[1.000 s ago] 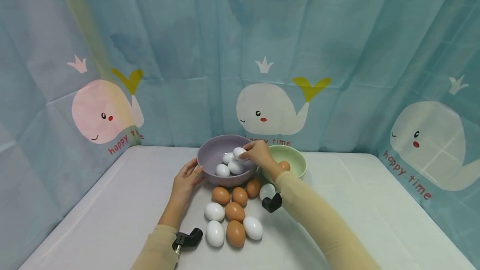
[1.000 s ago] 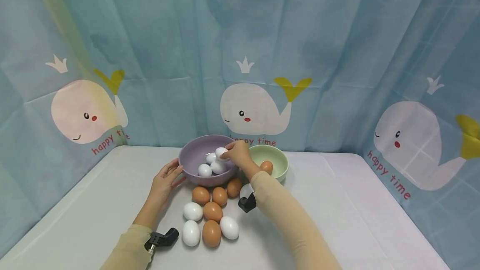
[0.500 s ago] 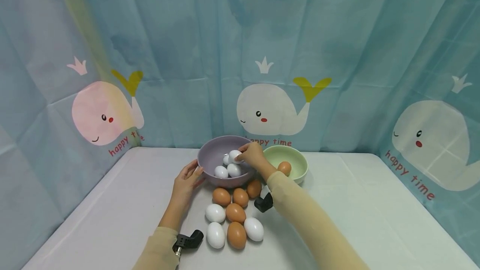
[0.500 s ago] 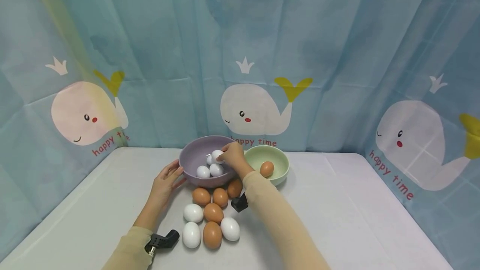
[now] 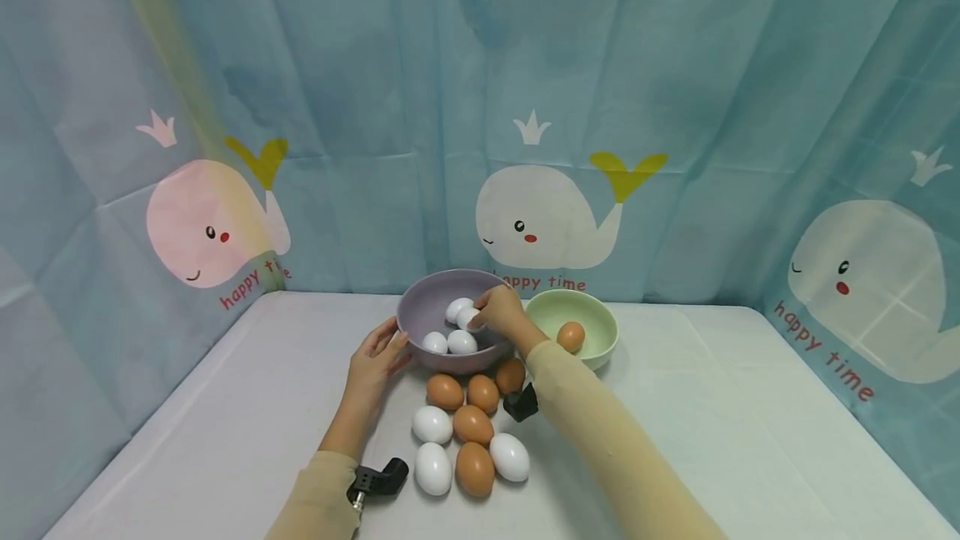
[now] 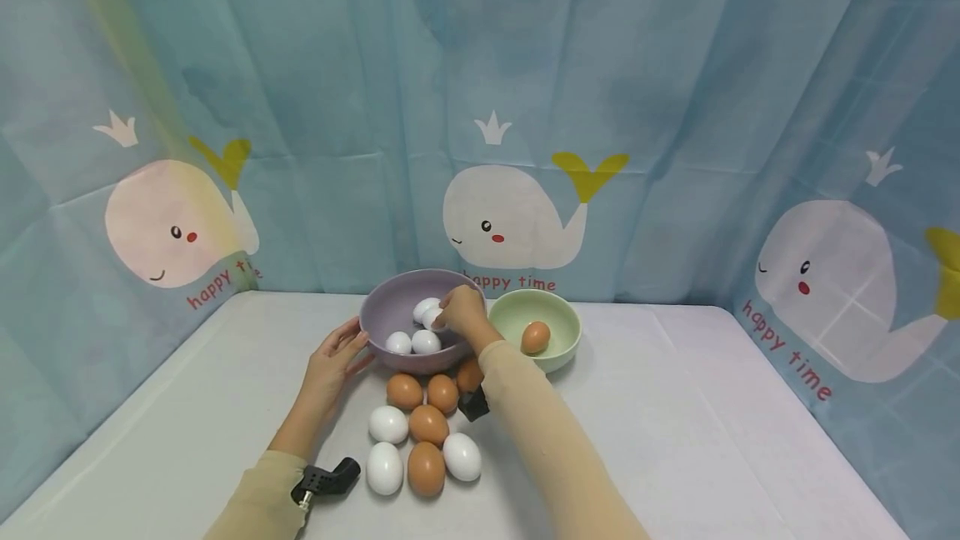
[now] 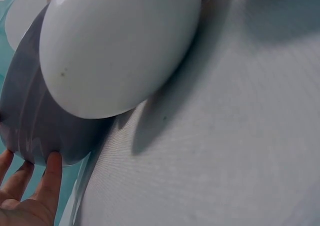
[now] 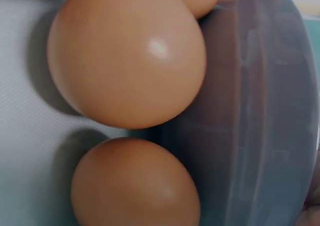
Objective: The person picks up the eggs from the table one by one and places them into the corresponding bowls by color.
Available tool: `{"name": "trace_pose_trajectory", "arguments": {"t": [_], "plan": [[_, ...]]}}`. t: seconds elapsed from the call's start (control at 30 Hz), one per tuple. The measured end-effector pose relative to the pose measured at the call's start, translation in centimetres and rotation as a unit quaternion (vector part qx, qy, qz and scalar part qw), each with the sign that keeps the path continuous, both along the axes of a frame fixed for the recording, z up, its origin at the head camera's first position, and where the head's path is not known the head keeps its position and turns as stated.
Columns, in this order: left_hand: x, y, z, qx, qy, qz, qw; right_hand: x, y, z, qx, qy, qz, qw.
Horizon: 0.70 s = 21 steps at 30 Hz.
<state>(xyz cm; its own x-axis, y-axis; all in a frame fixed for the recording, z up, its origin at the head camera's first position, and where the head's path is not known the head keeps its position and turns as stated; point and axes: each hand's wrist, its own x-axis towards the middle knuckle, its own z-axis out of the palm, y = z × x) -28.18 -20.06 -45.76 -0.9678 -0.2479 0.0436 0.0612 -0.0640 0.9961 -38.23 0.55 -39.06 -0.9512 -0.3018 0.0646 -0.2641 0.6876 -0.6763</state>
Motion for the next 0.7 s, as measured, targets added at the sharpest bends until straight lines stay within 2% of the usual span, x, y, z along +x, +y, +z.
{"name": "trace_pose_trajectory", "arguments": {"t": [0.2, 0.7], "plan": [[0.06, 0.13, -0.03, 0.001, 0.001, 0.001, 1.0000, -0.10, 0.00, -0.31, 0.022, 0.007, 0.016, 0.9996], [0.13, 0.10, 0.05, -0.001, -0.004, -0.001, 1.0000, 0.21, -0.59, -0.57, 0.050, 0.027, 0.007, 0.9983]]}}
